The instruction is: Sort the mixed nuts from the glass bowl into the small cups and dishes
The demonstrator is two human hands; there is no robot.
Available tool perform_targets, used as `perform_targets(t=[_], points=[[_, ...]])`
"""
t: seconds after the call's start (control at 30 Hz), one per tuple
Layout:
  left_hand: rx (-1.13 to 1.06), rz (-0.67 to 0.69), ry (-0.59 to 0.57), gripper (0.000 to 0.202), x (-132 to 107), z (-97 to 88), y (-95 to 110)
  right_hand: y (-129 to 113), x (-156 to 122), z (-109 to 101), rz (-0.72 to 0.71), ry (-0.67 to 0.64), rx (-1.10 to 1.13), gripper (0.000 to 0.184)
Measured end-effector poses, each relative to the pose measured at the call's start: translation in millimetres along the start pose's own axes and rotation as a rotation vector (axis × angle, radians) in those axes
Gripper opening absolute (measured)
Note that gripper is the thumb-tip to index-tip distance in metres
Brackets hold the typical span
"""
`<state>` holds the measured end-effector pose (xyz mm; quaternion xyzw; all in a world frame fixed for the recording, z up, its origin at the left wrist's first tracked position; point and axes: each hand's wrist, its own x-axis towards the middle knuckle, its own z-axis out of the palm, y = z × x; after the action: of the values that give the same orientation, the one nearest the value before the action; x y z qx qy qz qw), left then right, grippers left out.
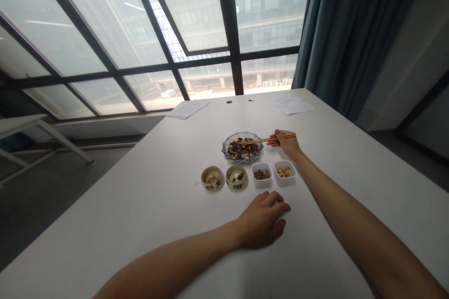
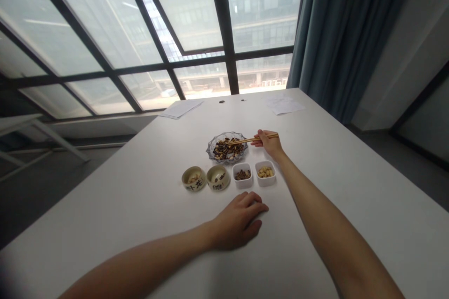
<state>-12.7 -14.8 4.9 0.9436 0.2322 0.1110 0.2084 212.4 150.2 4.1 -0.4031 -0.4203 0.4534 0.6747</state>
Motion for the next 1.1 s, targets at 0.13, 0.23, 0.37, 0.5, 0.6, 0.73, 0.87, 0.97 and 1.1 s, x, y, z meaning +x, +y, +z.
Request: perform_targets(t=[0.13,0.23,0.37,0.5,0.6,0.73,0.87,0.97,1.1], points=[[-0.004,0.004,0.002,0.038,0.2,0.0,0.0,2.8,-0.5,7.8,-0.015,-0.009,-0.016,0.047],[0.000,0.004,0.005,0.038,0.3,0.1,-0.1,5.0,-0.2,11.9,-0.035,0.022,-0.020,0.047],[0.000,0.006,0.006,0.038,0.3,0.0,-0.2,6.2,2.1,8.7,-0.048,0.095,-0.013,0.047],[-0.005,0.005,0.000,0.038,-0.1,-0.5,-0.3,3.9,6.4,-3.9,-0.035,0.165,0.013,0.050],[-0.004,0.005,-0.002,0.038,-0.3,-0.7,-0.3,1.5,8.7,-12.7,-0.010,0.185,0.035,0.049],[-0.001,0.007,0.001,0.039,-0.2,-0.4,-0.6,2.1,8.7,-16.7,0.009,0.166,0.036,0.048],[-0.002,0.005,-0.001,0.039,-0.1,0.8,-1.0,5.4,7.7,-14.6,-0.015,0.135,0.017,0.049],[0.002,0.005,0.000,0.039,-0.2,1.9,-1.4,5.8,6.8,-11.9,-0.060,0.112,-0.003,0.052],[-0.001,0.005,0.007,0.039,0.0,2.3,-1.3,3.5,4.1,-4.9,-0.097,0.037,-0.042,0.059]])
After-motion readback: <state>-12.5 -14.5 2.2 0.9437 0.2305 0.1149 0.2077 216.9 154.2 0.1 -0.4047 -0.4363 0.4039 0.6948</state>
